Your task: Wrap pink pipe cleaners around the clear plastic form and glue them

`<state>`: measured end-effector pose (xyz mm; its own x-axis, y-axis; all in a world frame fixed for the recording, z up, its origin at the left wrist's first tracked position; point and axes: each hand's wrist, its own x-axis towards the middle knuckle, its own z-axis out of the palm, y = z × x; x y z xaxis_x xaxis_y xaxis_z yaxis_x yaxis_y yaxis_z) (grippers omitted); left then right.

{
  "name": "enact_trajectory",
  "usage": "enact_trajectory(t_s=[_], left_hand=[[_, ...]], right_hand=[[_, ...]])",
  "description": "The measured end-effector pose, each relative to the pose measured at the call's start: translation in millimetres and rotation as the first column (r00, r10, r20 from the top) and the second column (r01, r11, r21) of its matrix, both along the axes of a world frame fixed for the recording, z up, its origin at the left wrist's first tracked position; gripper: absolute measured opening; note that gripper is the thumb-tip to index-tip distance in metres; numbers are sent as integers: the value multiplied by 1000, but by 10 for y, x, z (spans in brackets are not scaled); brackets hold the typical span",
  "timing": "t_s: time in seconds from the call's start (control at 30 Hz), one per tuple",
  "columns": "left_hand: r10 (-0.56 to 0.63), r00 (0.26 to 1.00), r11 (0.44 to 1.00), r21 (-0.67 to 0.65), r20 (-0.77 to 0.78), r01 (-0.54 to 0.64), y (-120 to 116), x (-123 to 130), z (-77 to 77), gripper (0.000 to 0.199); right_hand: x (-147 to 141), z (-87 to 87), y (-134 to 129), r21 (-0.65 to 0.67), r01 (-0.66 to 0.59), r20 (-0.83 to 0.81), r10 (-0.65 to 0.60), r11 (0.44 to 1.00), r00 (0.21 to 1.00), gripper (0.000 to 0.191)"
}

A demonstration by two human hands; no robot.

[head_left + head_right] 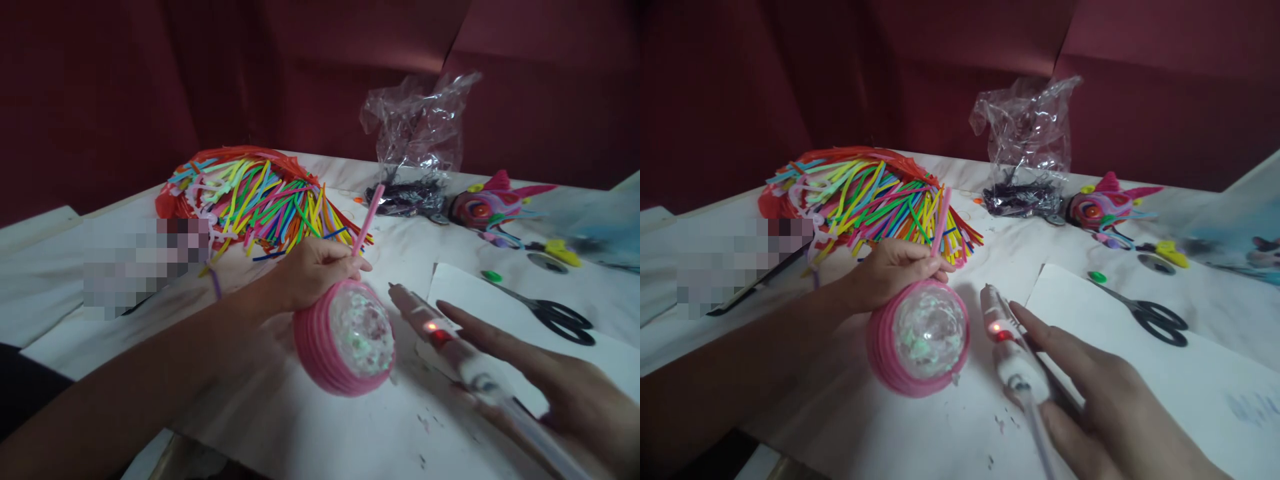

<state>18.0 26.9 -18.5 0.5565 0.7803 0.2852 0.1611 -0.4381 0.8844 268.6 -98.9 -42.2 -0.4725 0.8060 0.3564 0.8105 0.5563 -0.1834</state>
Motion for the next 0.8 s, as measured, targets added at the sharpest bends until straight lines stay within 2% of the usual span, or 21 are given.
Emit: enact_trajectory(t_s=[0.03,0.07,0.2,0.3,0.47,0.63,0.7,0.8], left_hand=[[-12,1000,1000,-4,-4,12,-11,3,-14,24],[-20,1000,1000,-8,-8,20,-22,6,-28,24],[-35,999,999,-28,-21,35,-53,10,-55,28],[-34,999,998,-50,-13,34,-56,13,-55,28],[-22,1000,997,-78,1,22,-73,27,-50,30],[-28,1000,997,-77,12,29,-121,34,-40,30],[-15,1000,999,-46,13,15,-135,34,-49,29],[40,999,999,35,13,-40,-163,40,-71,28]], right_hand=[[-47,-9,20,-17,-69,13,70,997,997,49],[-97,-20,35,37,-77,-2,78,996,997,47],[-277,-40,48,40,-101,49,99,994,994,46],[-361,-24,62,62,-148,85,142,987,986,52],[-382,-40,121,86,-92,171,76,992,982,61],[-362,-119,148,116,-120,213,93,986,973,69],[-347,-171,153,109,-93,223,67,990,973,72],[-308,-237,159,85,-44,228,24,995,973,66]])
